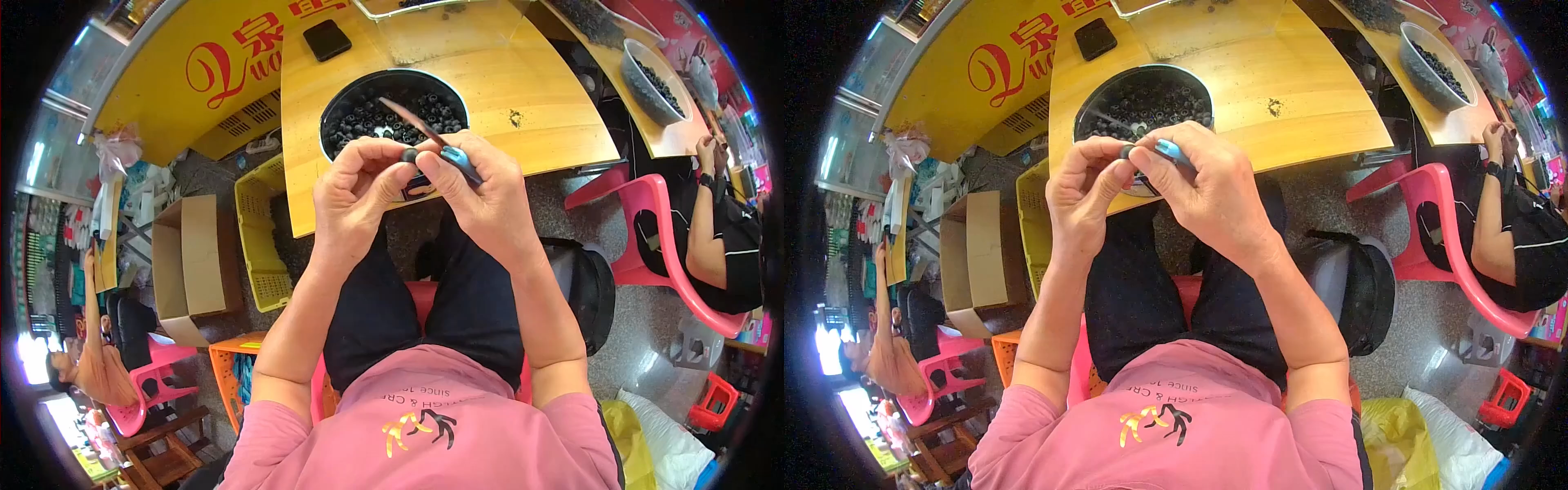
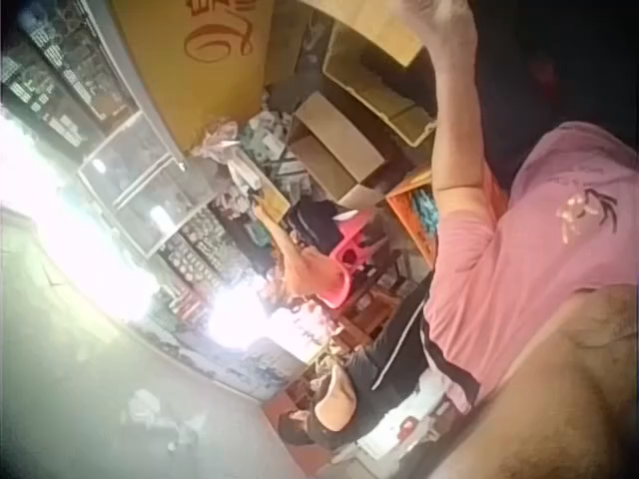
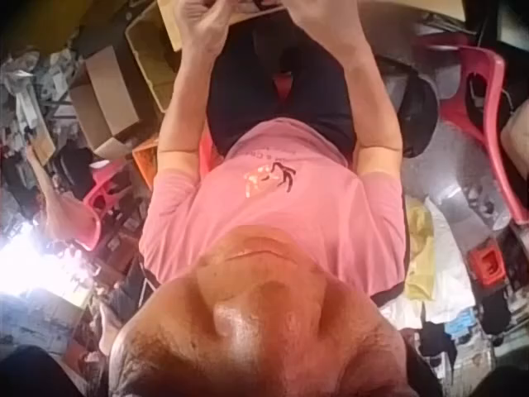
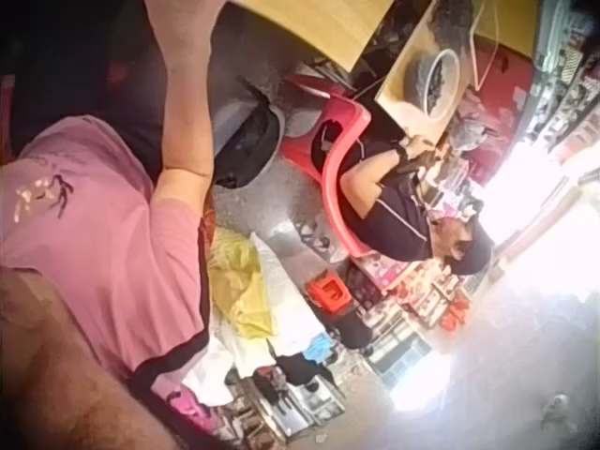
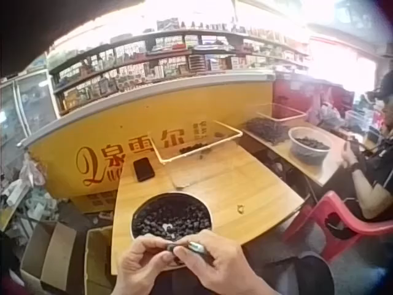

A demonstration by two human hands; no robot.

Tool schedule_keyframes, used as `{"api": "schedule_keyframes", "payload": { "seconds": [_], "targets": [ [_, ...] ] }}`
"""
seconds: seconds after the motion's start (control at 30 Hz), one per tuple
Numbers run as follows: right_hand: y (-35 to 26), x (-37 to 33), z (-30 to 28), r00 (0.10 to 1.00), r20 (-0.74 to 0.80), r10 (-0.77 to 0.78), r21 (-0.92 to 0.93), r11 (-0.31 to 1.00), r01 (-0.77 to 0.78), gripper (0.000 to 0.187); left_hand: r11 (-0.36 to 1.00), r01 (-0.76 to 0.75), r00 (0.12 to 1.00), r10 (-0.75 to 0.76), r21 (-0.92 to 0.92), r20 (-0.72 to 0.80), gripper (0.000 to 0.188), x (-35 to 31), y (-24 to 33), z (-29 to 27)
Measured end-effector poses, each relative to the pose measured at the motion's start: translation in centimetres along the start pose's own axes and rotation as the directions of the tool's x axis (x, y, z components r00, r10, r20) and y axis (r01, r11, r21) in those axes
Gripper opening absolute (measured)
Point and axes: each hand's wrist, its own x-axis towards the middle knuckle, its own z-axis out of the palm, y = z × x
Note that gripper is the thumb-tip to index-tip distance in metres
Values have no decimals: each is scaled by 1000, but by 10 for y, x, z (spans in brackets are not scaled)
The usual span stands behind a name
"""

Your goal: The recorder uses a small knife to remove pits or process small dark fruits from a bowl.

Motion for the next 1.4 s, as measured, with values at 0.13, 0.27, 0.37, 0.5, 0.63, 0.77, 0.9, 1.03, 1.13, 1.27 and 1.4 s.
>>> {"api": "schedule_keyframes", "payload": {
  "seconds": [0.13, 0.27, 0.37, 0.5, 0.63, 0.77, 0.9, 1.03, 1.13, 1.27, 1.4],
  "targets": [
    [1, -2, 0, 952, 65, 300, 266, 914, -307, 20, 989, -108, 994, 108, 105, 7, 19, -1, -2, 1],
    [4, -1, 1, 912, 165, 376, 439, 800, -409, 21, 983, -140, 990, 138, 119, 20, 19, -1, -3, 1],
    [4, -2, 1, 907, 195, 373, 468, 777, -421, 21, 980, -149, 989, 146, 133, 28, 19, -1, -4, -1],
    [3, -2, 1, 897, 185, 400, 512, 740, -436, 21, 982, -152, 988, 146, 111, 58, 20, 0, -2, 1],
    [-1, 0, -1, 931, 141, 336, 302, 881, -364, 21, 1000, 2, 1000, -2, -13, 0, 17, 2, -3, -3],
    [3, 2, -2, 999, 37, 18, -72, 997, -15, 19, 998, 51, 996, -52, -20, -74, 18, 5, -4, -4],
    [1, 4, -3, 991, 91, -98, -269, 956, 119, 17, 998, 46, 996, -48, -37, -70, 18, 6, -5, -4],
    [4, 5, -2, 983, 96, -154, -379, 908, 179, 15, 998, 44, 998, -46, -39, -49, 18, 3, -5, -3],
    [10, 5, -2, 985, 88, -149, -412, 895, 172, 14, 997, 54, 999, -54, -52, 3, 19, -1, 0, 1],
    [17, 4, -7, 1000, 8, -14, -316, 949, 16, 15, 998, 61, 997, -60, 7, -52, 20, 17, 5, 0],
    [12, 9, -17, 963, -108, 249, -51, 966, -255, 26, 956, -50, 979, 104, 289, -175, 22, 99, 24, -15]
  ]
}}
